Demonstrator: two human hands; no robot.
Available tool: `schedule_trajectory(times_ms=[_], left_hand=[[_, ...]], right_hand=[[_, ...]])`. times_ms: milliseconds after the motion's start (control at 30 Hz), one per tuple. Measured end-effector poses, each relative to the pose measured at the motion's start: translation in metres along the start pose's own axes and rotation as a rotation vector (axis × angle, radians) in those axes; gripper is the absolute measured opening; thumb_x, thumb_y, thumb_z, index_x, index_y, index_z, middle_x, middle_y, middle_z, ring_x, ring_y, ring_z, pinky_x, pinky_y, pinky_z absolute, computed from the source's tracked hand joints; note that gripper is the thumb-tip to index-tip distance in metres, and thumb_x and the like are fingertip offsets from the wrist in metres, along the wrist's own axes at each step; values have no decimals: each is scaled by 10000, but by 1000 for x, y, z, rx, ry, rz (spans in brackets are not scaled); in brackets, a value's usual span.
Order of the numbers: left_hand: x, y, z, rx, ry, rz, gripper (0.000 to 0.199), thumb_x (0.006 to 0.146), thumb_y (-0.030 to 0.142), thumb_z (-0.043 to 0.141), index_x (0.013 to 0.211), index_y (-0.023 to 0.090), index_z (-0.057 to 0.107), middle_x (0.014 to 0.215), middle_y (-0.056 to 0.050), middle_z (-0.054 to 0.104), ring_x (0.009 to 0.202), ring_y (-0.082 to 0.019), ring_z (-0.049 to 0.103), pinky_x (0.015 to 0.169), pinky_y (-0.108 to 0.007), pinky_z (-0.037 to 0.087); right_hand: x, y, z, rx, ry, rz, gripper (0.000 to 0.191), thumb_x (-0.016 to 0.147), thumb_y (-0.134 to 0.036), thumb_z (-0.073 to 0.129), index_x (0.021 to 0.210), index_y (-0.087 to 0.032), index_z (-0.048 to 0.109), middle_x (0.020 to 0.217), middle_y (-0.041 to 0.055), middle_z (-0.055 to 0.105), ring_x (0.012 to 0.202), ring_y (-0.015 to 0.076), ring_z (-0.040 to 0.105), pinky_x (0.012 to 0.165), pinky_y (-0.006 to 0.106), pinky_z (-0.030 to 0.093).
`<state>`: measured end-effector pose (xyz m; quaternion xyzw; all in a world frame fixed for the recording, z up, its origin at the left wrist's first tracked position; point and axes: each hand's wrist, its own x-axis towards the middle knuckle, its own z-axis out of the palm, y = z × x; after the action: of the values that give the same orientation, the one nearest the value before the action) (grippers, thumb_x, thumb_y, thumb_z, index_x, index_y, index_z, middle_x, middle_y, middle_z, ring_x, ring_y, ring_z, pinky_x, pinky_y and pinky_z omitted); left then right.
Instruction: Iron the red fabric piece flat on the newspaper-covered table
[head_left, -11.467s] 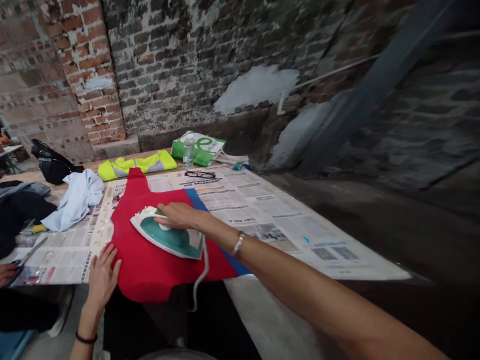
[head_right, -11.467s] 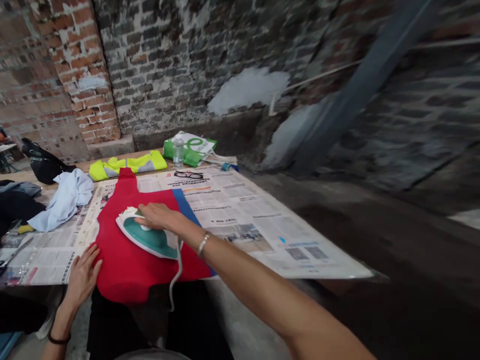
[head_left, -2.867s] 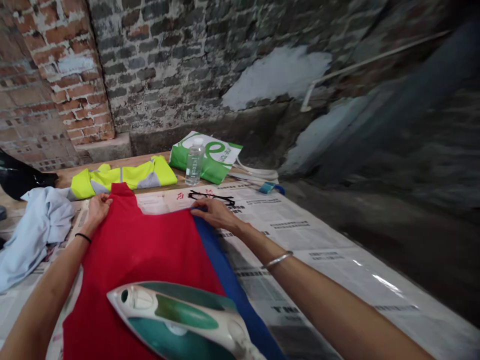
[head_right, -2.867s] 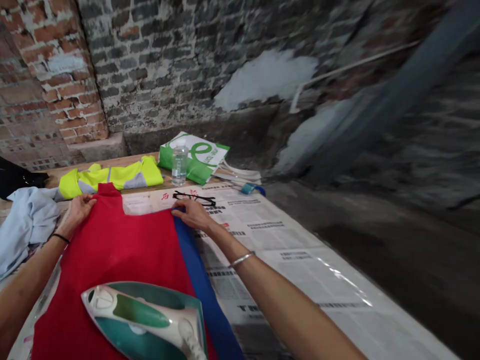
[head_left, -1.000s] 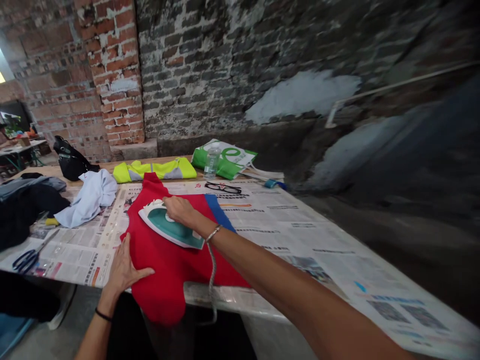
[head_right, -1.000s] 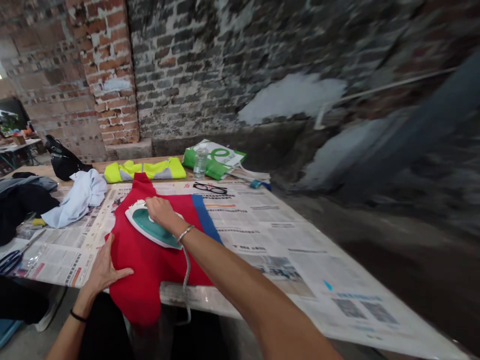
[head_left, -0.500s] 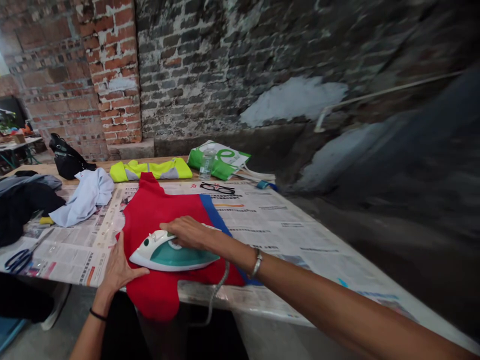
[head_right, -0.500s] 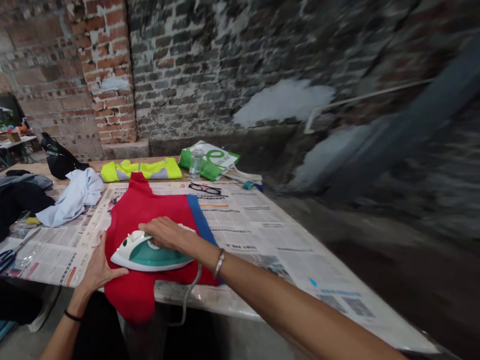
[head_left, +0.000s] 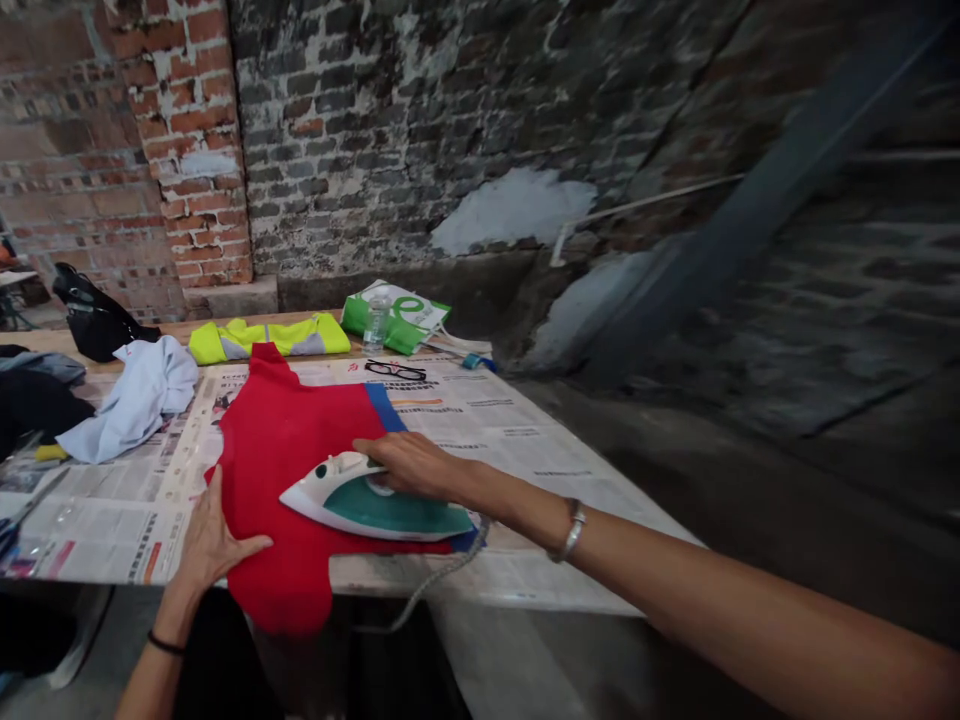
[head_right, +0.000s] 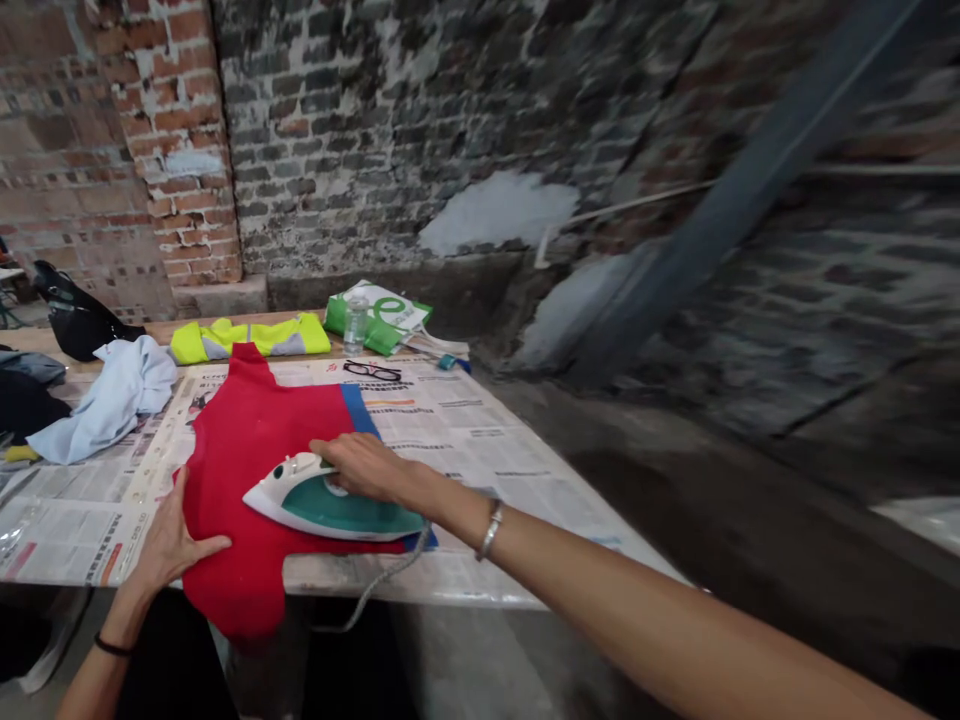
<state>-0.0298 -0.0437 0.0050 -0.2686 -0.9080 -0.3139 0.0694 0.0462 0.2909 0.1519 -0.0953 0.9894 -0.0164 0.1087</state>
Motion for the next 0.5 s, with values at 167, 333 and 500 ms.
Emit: schedule_trajectory(times_ms=[167,333,500], left_hand=[[3,8,-7,65,-79,-33,1155,709,515,822,1609,136,205,1628,-263,337,1509,-397,340,1216,-602,314],[9,51,13,140,-107,86,777,853,348,675,1554,180,385,1621,-188,395,1523,-351,331,1230,-618,280],[2,103,77,153,-71,215,579,950,295,508,1493,94,480,1582,-224,438,1472,-347,425,1186,-575,395]], right_hand=[[-5,0,6,-10,29,237,295,929,-184,580,1223,-197,599,1109,119,736,1066,282,686,751,298,417],[-4,9,-9,182,-15,99,322,986,-414,566,1191,-168,594,1038,113,735,922,248,694,717,285,438],[-7,13,-16,184,-32,35,302,1037,-403,495,1169,-159,613,1019,115,746,918,236,706,734,273,453]])
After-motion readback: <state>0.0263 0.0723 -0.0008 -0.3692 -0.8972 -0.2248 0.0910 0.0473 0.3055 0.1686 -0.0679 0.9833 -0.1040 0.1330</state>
